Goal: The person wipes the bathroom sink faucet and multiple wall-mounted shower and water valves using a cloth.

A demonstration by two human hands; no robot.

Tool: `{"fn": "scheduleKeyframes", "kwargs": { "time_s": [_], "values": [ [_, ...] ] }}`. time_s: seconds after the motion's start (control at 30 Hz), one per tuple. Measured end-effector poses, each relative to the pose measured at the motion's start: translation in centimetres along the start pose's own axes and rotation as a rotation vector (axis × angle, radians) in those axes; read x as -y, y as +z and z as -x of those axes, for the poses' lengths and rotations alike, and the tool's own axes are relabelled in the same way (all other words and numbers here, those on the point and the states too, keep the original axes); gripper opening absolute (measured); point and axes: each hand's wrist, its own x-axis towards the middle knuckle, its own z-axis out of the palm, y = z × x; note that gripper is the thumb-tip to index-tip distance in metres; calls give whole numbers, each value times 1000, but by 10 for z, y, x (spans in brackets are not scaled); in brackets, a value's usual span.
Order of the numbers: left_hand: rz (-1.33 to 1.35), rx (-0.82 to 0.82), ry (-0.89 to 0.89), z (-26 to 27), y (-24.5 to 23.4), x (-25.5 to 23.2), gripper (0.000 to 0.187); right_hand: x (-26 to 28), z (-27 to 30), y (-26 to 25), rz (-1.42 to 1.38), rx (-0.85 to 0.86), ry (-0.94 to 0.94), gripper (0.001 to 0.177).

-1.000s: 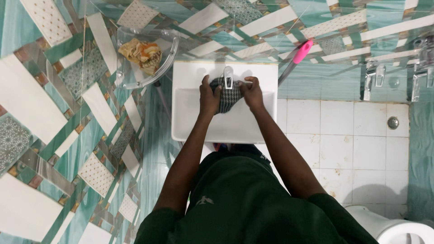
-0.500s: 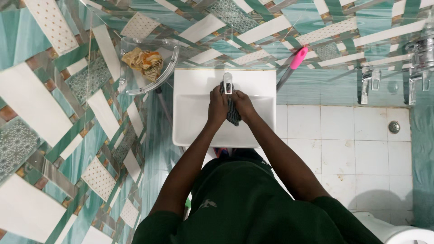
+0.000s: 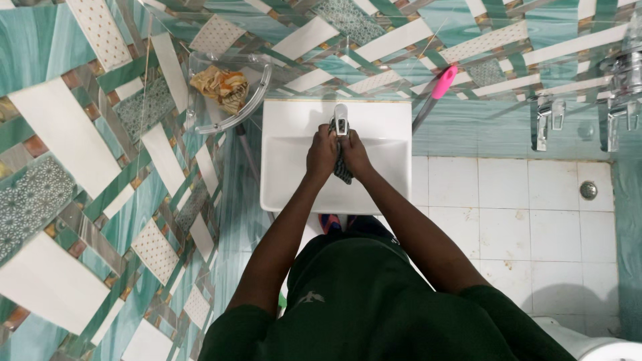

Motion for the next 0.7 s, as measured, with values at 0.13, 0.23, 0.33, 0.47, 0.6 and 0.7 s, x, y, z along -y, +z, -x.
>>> {"fn": "scheduleKeyframes", "kwargs": {
  "time_s": [0.13,0.23,0.33,0.47,0.6,0.7],
  "values": [
    [40,75,-94,40,-9,-17,33,29,35,-24,150,127,188,44],
    [3,235,-143,54,-34,-35,36,62,50,-49,175,275,322,42],
    [-69,79,60,45,-56,-69,39,95,46,-58,3,276,157,39],
    [-356,-317,415,2,-57,-95,46,96,2,-54,-31,-20,-67,45],
    [-396,-47,182,-35,-39,-89,60,49,-33,-35,430,-119,-168,69],
    [-158,249,-119,-63,-20,-76,59,40,-58,-28,-81,80,97,60]
  ]
}}
